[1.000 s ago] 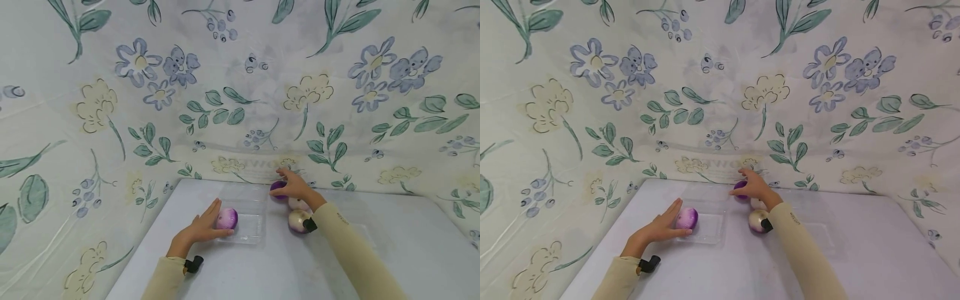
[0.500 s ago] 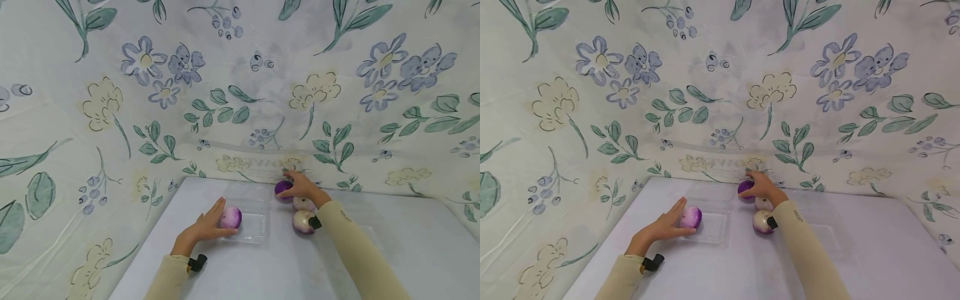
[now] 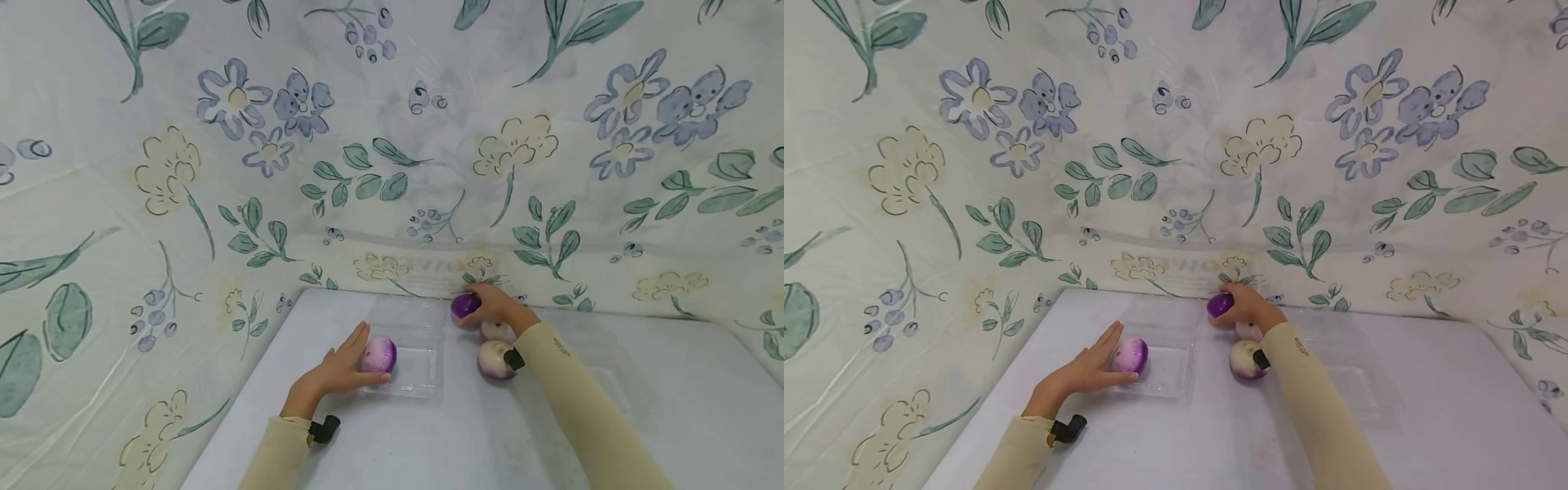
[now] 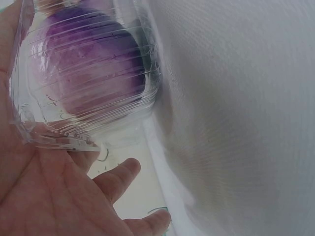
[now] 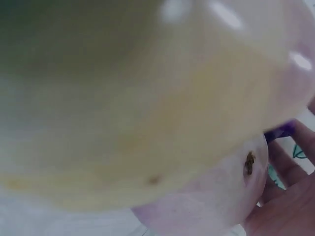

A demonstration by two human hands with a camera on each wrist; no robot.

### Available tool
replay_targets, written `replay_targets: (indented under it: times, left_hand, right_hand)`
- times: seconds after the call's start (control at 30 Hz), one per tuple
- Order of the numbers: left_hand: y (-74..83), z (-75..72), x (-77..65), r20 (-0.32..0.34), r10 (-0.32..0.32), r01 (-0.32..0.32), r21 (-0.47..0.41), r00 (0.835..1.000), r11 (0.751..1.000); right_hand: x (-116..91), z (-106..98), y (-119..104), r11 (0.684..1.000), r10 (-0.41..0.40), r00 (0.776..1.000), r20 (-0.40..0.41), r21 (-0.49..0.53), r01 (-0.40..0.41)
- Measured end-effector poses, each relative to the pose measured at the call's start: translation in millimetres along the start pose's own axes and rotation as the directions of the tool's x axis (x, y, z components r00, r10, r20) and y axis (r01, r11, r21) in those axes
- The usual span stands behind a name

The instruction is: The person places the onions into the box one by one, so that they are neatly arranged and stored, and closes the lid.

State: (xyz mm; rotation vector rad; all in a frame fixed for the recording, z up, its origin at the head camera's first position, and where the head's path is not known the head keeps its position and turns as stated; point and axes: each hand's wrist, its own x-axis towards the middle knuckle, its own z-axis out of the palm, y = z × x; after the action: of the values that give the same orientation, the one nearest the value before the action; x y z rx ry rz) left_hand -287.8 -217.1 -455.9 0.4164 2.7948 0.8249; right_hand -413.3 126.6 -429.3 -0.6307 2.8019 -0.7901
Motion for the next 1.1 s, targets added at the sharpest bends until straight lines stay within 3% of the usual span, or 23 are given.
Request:
replay_targets:
  times: [0.33,0.53,0.77,1.1]
  left_hand:
    - [-0.6,0.9,0.8,0.004,0.003,-0.003,0.002,1.0,1.0]
    - [-1.4,0.1,1.4,0.001,0.007,-0.007,0.0,1.0,1.0]
    - [-0.9,1.8,1.4,0.011,0.006,-0.006,-0.01,1.0,1.0]
    - [-1.3,-0.3,2.5,0.014,0.0,0.0,-0.013,1.0,1.0]
  right_hand:
    - [-3,1,-4,1.0,0.016,0.999,0.033,0.023,-0.017]
    - [-4,8,-7,0.997,0.002,0.994,0.105,-0.077,0.006]
    - [-9,12,-8,0.996,0.015,0.996,0.084,-0.087,-0.007]
    - [-17,-8,-19,0.998,-0.051,0.999,0.008,-0.038,0.051]
